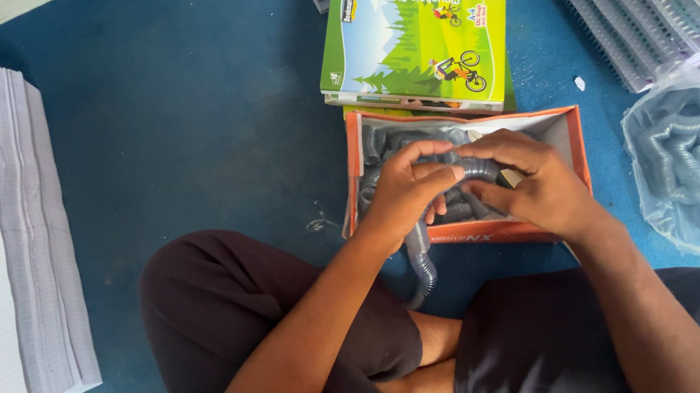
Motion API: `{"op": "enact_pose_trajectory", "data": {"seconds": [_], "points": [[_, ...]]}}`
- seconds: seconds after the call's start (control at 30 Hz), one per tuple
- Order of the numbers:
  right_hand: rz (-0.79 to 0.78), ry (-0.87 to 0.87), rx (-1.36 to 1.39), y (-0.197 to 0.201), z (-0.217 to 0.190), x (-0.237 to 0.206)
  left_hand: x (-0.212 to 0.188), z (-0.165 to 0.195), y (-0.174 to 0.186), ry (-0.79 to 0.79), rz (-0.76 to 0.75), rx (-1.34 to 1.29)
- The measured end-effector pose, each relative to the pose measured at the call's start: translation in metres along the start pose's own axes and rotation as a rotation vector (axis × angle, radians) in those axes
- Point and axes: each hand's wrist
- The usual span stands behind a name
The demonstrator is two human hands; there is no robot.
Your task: The person sits on the floor and repeatedly picks up gray corrugated plastic tubes from a box, cuts them with yellow-handled pliers, and places the cut pieces back into the box. The person handles the tubes one at a time throughout the clip.
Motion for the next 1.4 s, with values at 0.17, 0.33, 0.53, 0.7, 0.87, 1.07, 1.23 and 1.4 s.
{"op": "enact_pose_trajectory", "data": {"seconds": [0.17, 0.33, 0.53, 0.7, 0.87, 1.07, 1.23, 1.4], "points": [[-0.006, 0.019, -0.113, -0.002, -0.001, 0.001, -0.002, 0.001, -0.001, -0.007, -0.014, 0.025], [0.008, -0.074, -0.044, 0.001, 0.003, -0.002, -0.003, 0.005, -0.002, 0.010, -0.045, 0.019], [0.023, -0.166, 0.161, 0.004, 0.012, -0.007, -0.002, 0.007, -0.001, 0.053, -0.060, -0.031], [0.024, -0.099, 0.256, 0.005, 0.017, -0.009, -0.003, 0.010, 0.000, 0.038, -0.103, -0.081], [0.020, -0.090, 0.271, 0.006, 0.018, -0.009, -0.004, 0.011, 0.000, 0.041, -0.107, -0.059], [-0.019, -0.109, 0.162, 0.003, 0.008, -0.004, -0.003, 0.001, 0.000, 0.009, -0.065, -0.013], [-0.020, 0.002, -0.016, 0.000, 0.000, 0.000, -0.001, -0.005, -0.001, -0.014, -0.047, 0.004], [-0.010, 0.004, -0.093, -0.001, 0.001, 0.001, -0.002, -0.005, -0.002, -0.019, -0.062, 0.016]]}}
Point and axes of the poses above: each hand's wrist, its own x-axis towards the middle knuckle, its own y-axis out of the back of the hand, z = x × y, and after that the axes turned 8 degrees about -z, right-handed
